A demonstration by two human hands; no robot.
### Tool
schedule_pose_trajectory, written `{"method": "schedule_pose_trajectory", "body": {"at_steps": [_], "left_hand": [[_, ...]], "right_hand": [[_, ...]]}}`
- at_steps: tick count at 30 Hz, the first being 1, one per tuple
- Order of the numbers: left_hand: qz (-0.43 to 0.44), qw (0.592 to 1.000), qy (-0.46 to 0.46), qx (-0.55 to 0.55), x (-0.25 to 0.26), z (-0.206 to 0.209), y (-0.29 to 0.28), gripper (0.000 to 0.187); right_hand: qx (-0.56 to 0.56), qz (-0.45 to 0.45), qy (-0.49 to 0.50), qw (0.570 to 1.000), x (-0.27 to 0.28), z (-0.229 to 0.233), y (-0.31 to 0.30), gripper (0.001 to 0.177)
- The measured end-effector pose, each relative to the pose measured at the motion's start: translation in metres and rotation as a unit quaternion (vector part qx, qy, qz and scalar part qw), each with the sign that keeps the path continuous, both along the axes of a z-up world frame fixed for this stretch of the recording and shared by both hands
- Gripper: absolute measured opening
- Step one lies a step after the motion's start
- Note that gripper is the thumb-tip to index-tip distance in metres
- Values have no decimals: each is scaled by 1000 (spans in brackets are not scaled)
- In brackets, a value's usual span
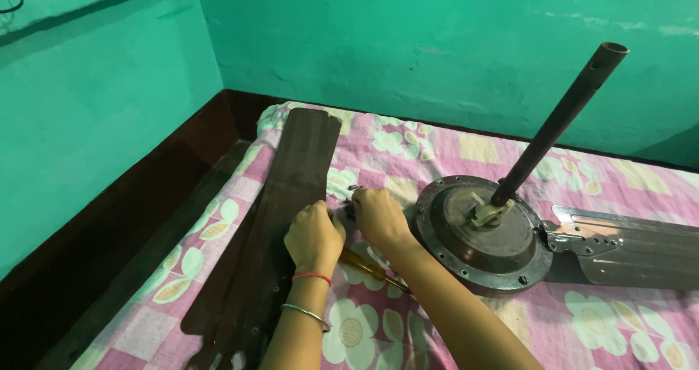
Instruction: The person uses a screwdriver to loosen and remove screws from a ceiling fan blade attached to the motor housing. They detach the blade and set it aside, then continue to unscrew and remove the central nut from the motor hub.
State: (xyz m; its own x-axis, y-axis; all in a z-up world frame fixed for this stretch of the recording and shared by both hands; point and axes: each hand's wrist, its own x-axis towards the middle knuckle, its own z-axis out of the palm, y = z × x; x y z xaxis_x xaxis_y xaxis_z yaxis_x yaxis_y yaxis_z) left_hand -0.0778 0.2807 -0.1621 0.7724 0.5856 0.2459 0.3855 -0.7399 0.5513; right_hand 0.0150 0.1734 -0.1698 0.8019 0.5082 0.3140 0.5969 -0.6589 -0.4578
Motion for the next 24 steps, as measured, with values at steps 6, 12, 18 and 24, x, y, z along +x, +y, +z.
{"method": "schedule_pose_trajectory", "body": {"at_steps": [6,12,18,24], "left_hand": [[-36,996,-70,-48,0,4,-6,15],[-124,973,-196,6,-3,12,-30,16],[-192,905,-361,119,-8,21,-72,31],[-285,850,-404,183,-23,33,-115,30]], "right_hand": [[-48,39,-21,998,-18,10,-16,13],[25,96,-219,971,-60,41,-58,24],[82,53,-327,940,-86,60,-138,21],[172,-162,-300,924,-61,43,-255,34]]}}
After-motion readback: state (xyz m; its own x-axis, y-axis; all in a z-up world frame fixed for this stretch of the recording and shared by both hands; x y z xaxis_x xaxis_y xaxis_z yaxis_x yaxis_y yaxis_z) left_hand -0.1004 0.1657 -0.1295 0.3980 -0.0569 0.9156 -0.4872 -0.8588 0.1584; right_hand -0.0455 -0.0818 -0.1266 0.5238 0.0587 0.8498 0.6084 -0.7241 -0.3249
